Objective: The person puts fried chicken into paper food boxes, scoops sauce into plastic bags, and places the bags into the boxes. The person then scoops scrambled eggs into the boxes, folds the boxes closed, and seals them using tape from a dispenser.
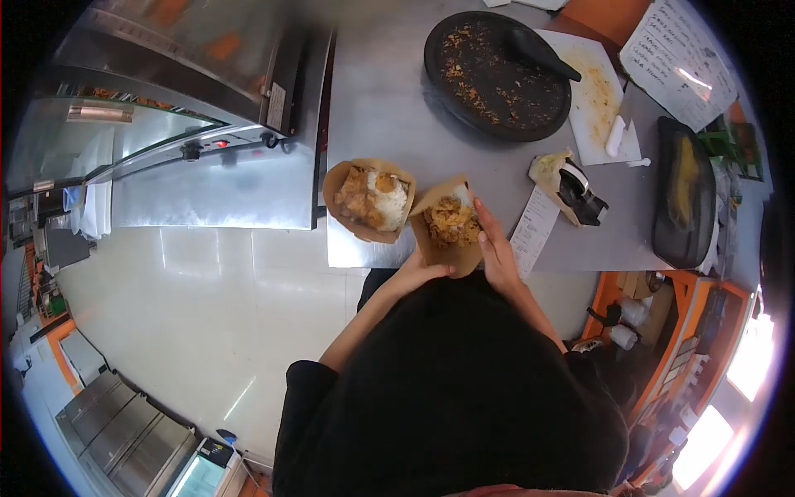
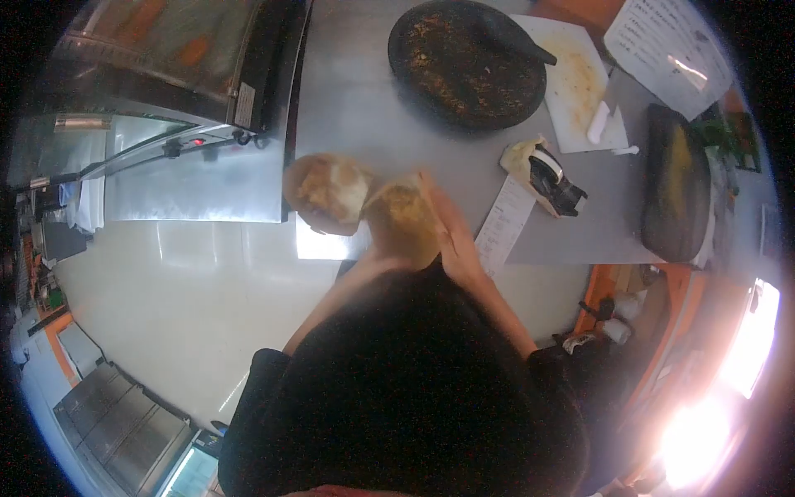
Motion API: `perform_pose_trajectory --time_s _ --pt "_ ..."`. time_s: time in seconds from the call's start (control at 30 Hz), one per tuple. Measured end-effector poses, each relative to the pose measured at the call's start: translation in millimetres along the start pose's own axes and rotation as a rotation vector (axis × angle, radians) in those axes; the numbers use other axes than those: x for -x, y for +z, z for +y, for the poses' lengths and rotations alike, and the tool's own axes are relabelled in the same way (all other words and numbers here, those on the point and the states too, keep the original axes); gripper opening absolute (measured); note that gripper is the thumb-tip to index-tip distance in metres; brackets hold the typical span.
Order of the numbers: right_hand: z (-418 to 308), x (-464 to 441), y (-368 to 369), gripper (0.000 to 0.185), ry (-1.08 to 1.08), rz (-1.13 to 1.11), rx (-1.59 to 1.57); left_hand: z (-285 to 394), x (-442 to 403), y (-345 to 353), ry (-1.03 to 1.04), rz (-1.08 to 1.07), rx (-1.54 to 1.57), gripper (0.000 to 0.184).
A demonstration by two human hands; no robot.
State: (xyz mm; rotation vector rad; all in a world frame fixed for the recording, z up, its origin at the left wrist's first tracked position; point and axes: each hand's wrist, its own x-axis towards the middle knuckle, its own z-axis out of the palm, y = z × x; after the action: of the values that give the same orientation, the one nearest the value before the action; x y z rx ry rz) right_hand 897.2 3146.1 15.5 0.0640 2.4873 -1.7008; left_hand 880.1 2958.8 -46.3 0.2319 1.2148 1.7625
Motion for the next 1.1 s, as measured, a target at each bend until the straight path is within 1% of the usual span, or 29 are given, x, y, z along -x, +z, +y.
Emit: perform_pose_trajectory --time_s 0.1,0.13,0.23,0.3,0.4,0.43,0.5,0.57,0.6,0.67,0.7,0.73,0.77,0.8,0.9,1.0,1.1 --pt "-8.3 7.8 2.6 0.044 -0.108 0.045 0.139 -1.2 -6.6 2.0 0.017 0.079 -0.014 0.094" --pt "-4.5 8.5 3.4 0.043 -0.087 0.064 0.139 7.3 -6.2 6.6 0.059 0.116 -0.036 0.096" --pt "10.4 8.8 3.5 0.043 -0.049 0.122 0.131 -1.6 -34.0 12.0 0.283 0.292 -0.123 0.089" --pt "12.0 4.7 0.3 0.043 -0.057 0.176 0.121 -10.5 -43.0 7.2 0.391 0.355 -0.234 0.092" --pt "20.9 0.5 -13.3 0.046 0.147 0.17 -0.107 -15.0 -42.7 -5.0 0.426 0.324 -0.468 0.111" --pt "23.2 -3.3 -19.5 0.048 0.224 0.17 -0.232 -16.0 -41.9 -7.1 0.433 0.312 -0.542 0.117" --pt "26.4 -18.2 -30.5 0.053 0.381 0.17 -0.482 -16.3 -42.1 -11.0 0.439 0.309 -0.615 0.123" --pt "60.9 -26.7 -17.1 0.055 0.356 0.096 -0.511 -12.6 -49.5 -17.0 0.434 0.323 -0.607 0.121" --pt "66.5 -30.3 -12.5 0.056 0.34 0.059 -0.523 -10.2 -55.2 -20.0 0.437 0.331 -0.604 0.12" --pt "75.1 -32.6 -11.7 0.061 0.215 0.002 -0.627 -6.1 -64.4 -21.9 0.448 0.347 -0.597 0.118" --pt "74.1 -34.2 -11.0 0.064 0.15 -0.024 -0.677 -7.4 -67.5 -19.8 0.499 0.31 -0.544 0.116" --pt "54.5 -32.3 -14.6 0.066 0.035 -0.009 -0.527 -12.2 -71.1 -18.3 0.55 0.273 -0.49 0.115" --pt "17.0 -28.0 -22.2 0.068 -0.077 0.004 -0.376 -18.8 -75.4 -18.5 0.601 0.237 -0.436 0.113" --pt "-5.3 -25.1 -27.7 0.071 -0.185 0.019 -0.228 -22.4 -79.0 -18.1 0.621 0.215 -0.415 0.113" --pt "-7.9 -26.0 -36.9 0.079 -0.159 0.057 -0.197 -17.1 -86.6 -14.3 0.619 0.221 -0.46 0.11" --pt "-8.7 -26.8 -43.4 0.085 -0.376 0.087 0.022 -6.6 -90.2 -16.3 0.654 0.245 -0.503 0.107" --pt "4.2 -32.3 -35.2 0.086 -0.273 0.163 -0.275 5.2 -92.3 -21.2 0.682 0.267 -0.543 0.104"
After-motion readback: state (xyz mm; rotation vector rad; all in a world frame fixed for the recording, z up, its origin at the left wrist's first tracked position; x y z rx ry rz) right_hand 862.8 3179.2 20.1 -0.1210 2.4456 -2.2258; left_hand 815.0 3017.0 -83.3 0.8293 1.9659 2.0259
